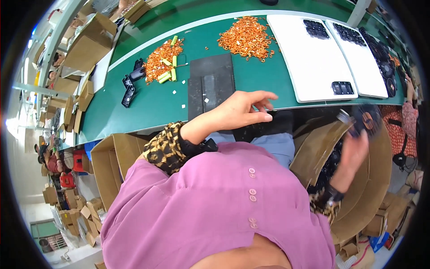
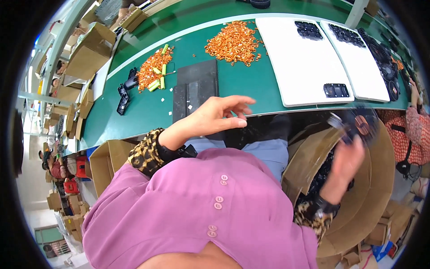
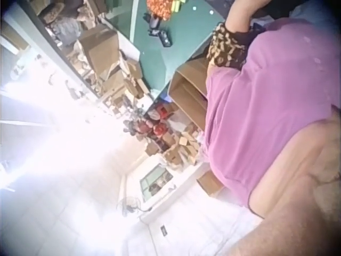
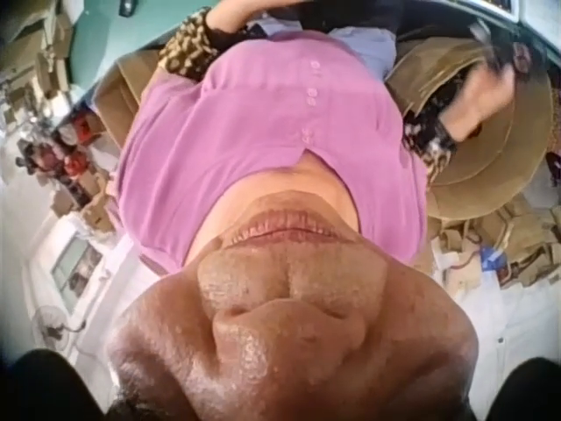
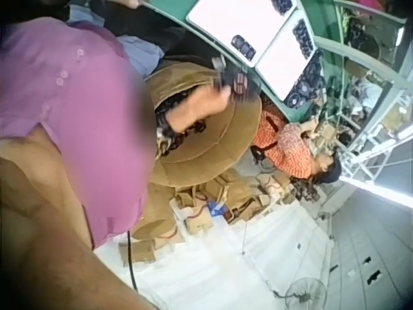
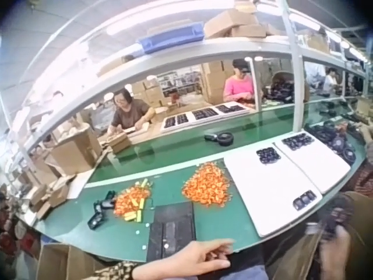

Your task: The recorder is assembling a handheld electric fan by installing the internal motor and battery components into the plastic housing.

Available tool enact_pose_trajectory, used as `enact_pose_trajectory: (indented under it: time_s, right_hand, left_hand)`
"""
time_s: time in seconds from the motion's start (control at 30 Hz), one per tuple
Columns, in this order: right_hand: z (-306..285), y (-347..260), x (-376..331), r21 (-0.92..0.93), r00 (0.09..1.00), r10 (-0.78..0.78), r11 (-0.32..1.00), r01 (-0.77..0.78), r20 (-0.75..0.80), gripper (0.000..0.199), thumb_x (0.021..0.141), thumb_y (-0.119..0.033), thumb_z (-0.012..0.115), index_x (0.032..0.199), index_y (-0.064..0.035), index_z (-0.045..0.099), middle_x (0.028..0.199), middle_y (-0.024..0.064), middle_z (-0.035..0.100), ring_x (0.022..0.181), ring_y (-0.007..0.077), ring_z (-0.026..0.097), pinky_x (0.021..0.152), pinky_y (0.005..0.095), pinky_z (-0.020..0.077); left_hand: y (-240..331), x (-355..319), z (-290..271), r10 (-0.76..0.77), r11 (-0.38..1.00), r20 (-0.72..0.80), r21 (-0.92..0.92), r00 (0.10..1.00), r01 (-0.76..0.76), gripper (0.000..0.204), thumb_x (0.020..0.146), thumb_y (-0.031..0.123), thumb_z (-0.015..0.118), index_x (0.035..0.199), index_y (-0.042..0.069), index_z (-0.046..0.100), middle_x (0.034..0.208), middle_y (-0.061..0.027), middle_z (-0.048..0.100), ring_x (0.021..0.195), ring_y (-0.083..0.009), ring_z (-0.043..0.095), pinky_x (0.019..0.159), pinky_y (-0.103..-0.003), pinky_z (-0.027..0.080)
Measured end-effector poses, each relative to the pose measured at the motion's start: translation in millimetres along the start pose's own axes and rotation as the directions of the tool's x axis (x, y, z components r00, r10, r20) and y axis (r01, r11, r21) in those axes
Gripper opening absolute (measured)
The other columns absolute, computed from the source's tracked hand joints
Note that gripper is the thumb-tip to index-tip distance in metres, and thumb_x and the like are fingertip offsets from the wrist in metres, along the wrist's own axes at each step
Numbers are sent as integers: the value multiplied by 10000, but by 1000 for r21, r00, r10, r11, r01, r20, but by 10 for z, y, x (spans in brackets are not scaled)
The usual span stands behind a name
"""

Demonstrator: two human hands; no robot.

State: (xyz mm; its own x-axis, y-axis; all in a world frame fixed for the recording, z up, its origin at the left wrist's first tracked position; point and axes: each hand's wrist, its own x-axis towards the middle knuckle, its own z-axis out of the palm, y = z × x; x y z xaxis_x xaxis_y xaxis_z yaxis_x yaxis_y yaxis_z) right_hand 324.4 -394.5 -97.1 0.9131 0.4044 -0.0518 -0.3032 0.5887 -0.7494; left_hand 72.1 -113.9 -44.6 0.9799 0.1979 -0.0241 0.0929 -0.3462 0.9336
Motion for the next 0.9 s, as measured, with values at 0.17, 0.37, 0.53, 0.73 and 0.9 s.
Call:
enact_pose_trajectory:
  time_s: [0.17, 0.37, 0.53, 0.73, 0.9]
  right_hand:
    - [1722, 1148, -392, -86, 800, 366, 924, -372, 476, 313, 922, -133, 544, 1211, -19, 507, 1110, 84, 614, 940, 172, 610, 727, 320, 511]
    - [2543, 1776, -544, -430, 474, 613, 786, -443, 632, 359, 889, -203, 631, 1169, 9, 556, 1052, 70, 642, 890, 156, 631, 737, 275, 519]
    - [3074, 2200, -84, -656, 232, 667, 499, 567, 708, 275, 780, -233, 716, 945, -14, 694, 883, 109, 702, 772, 220, 674, 713, 331, 527]
    - [3467, 3150, 143, -326, 252, 381, 141, 935, 889, 253, 760, -251, 717, 906, -44, 699, 886, 152, 660, 841, 327, 644, 713, 412, 534]
    - [3625, 3335, 92, -296, 308, 479, -101, 950, 822, 156, 811, -201, 642, 874, -60, 663, 887, 168, 630, 864, 358, 625, 742, 461, 531]
  left_hand:
    - [-116, -159, -190, -78, 881, -42, -470, 996, 49, 635, 870, 108, 669, 1405, 22, 338, 1017, -119, 624, 869, -193, 642, 692, -285, 536]
    - [-429, -862, -701, 2, 935, -780, -220, 625, -277, 366, 766, -2, 742, 1104, -9, 603, 1013, -59, 594, 840, -107, 600, 678, -234, 506]
    - [-335, -1379, -1176, 436, 900, -815, 383, 382, -210, 422, 735, -83, 713, 1130, 7, 596, 1078, -84, 547, 939, -136, 584, 779, -251, 500]
    - [-383, -1700, -1303, 204, 978, -882, 202, 424, -49, 497, 738, -88, 716, 1207, 34, 605, 1082, -57, 489, 896, -93, 535, 664, -197, 486]
    - [-536, -1731, -1236, 39, 962, -889, -91, 457, -258, 507, 829, -98, 595, 1314, -4, 480, 1017, -40, 509, 906, -97, 537, 801, -233, 472]
